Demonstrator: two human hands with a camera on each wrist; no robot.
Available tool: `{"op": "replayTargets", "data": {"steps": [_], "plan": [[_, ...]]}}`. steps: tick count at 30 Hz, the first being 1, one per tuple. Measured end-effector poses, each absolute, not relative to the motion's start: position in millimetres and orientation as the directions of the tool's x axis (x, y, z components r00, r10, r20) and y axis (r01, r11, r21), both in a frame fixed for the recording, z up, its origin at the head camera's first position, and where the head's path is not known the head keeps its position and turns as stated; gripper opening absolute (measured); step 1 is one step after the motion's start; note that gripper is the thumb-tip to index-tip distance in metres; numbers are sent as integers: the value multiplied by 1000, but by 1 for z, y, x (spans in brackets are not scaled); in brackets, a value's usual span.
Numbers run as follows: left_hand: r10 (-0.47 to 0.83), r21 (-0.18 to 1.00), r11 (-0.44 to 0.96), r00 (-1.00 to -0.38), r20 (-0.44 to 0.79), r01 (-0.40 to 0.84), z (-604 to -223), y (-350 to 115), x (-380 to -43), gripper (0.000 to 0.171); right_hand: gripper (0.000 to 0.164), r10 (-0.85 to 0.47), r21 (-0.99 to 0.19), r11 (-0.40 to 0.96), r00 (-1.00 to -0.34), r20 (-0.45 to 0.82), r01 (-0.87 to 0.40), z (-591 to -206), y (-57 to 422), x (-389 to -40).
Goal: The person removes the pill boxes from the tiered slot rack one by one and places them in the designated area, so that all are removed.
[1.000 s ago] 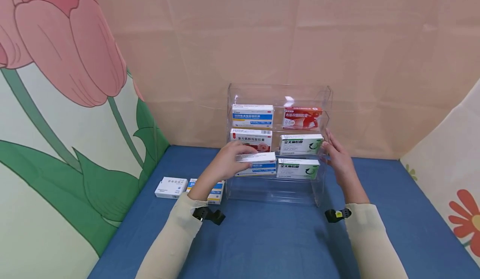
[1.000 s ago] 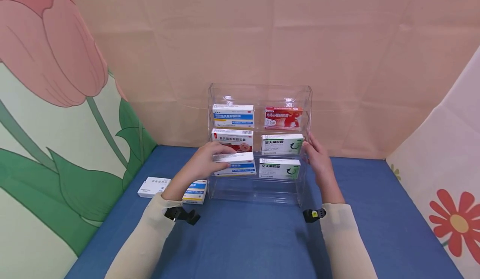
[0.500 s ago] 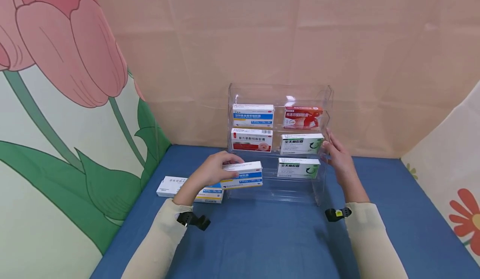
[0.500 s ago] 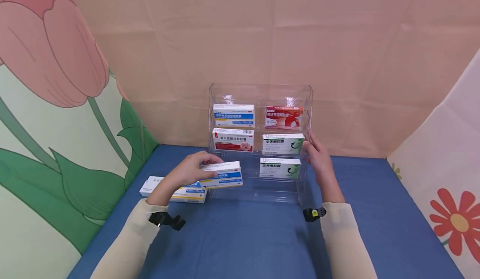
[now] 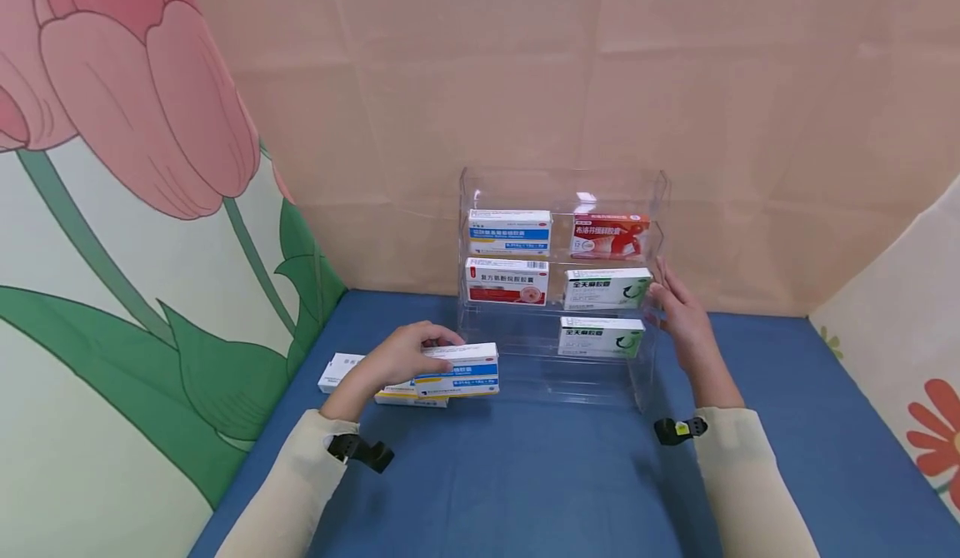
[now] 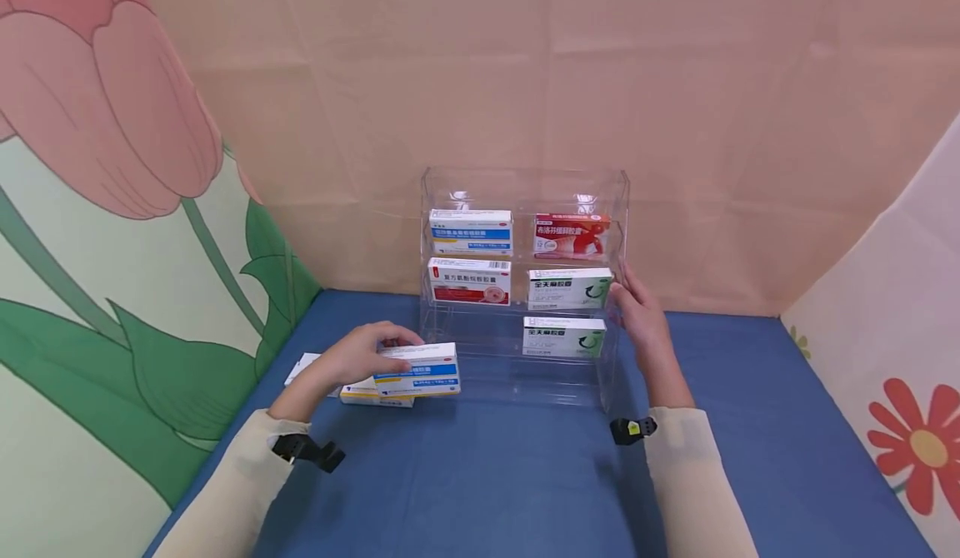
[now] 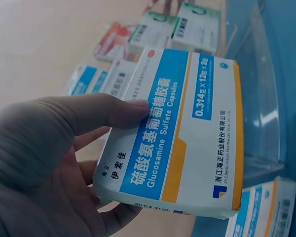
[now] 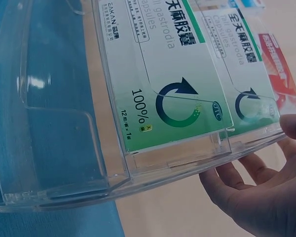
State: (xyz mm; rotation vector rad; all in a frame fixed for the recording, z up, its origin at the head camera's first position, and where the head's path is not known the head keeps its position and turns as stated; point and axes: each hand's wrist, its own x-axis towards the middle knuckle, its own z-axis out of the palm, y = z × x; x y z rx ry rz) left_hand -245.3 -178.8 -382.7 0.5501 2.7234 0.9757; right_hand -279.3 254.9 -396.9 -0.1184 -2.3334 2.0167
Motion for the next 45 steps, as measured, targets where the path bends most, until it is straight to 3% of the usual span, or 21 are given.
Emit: {"op": "replayTargets", "data": {"steps": [21, 45], "plan": [[444, 655, 726, -870, -214, 209, -407, -223, -243, 33, 60, 90, -988, 151, -996, -3, 17, -394, 254, -282], [566, 746, 661, -704, -430, 76, -435, -264, -232, 28, 61, 86, -990, 141, -996, 1, 11, -401, 258, -280]]}}
